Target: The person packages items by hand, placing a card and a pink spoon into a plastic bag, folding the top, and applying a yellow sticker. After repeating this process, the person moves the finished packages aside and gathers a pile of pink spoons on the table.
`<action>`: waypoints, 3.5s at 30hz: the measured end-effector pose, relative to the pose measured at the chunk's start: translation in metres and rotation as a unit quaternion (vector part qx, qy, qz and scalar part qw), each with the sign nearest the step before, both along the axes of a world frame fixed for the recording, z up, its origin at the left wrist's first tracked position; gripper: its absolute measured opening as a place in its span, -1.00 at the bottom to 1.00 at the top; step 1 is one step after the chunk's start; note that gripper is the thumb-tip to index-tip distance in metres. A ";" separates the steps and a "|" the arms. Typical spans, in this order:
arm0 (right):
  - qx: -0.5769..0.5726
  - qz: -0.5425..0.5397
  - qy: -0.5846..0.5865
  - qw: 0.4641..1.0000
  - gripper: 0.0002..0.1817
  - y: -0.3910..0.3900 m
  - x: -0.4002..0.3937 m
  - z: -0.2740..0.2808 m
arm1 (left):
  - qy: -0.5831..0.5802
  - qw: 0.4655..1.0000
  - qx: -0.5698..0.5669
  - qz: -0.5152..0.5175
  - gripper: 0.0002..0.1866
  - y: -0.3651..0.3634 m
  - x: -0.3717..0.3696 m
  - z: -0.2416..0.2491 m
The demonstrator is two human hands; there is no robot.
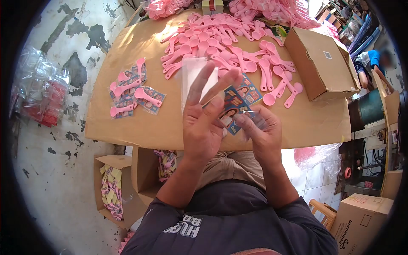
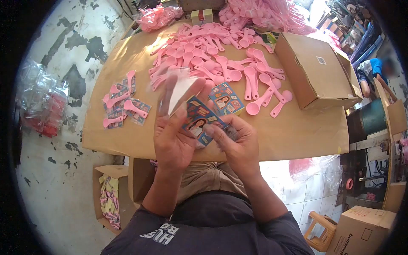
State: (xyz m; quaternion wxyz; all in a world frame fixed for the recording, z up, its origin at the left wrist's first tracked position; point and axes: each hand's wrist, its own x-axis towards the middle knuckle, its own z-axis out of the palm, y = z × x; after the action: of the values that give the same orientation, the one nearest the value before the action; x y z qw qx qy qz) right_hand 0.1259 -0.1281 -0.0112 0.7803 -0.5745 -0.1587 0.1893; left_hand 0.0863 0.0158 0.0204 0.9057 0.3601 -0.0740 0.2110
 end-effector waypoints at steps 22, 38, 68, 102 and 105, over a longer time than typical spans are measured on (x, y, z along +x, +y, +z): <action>-0.196 -0.233 -0.422 0.854 -0.80 -0.045 0.033 -0.007 | 0.025 0.989 -0.132 0.062 -0.65 0.041 0.018 -0.028; -0.499 -0.074 -0.472 0.723 -0.74 -0.070 0.121 0.000 | 0.047 0.980 -0.103 0.164 -0.55 0.059 -0.007 -0.028; -0.334 -0.091 -0.109 0.932 -0.62 -0.083 0.037 -0.009 | -0.009 0.980 -0.055 0.193 -0.59 0.035 0.021 -0.028; -0.413 0.084 -0.098 0.901 -0.79 -0.217 -0.014 0.054 | 0.211 0.933 0.239 0.165 -0.51 0.124 -0.104 0.030; -0.462 0.159 -0.102 0.866 -0.77 -0.217 -0.008 0.086 | 0.250 0.906 0.301 0.158 -0.49 0.128 -0.101 0.058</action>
State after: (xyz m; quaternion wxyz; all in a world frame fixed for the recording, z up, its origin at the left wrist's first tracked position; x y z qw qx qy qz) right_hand 0.1178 -0.3450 0.0752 0.3641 -0.8526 -0.2206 0.3031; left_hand -0.0152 0.1433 0.0781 0.6975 0.6638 0.1530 0.2223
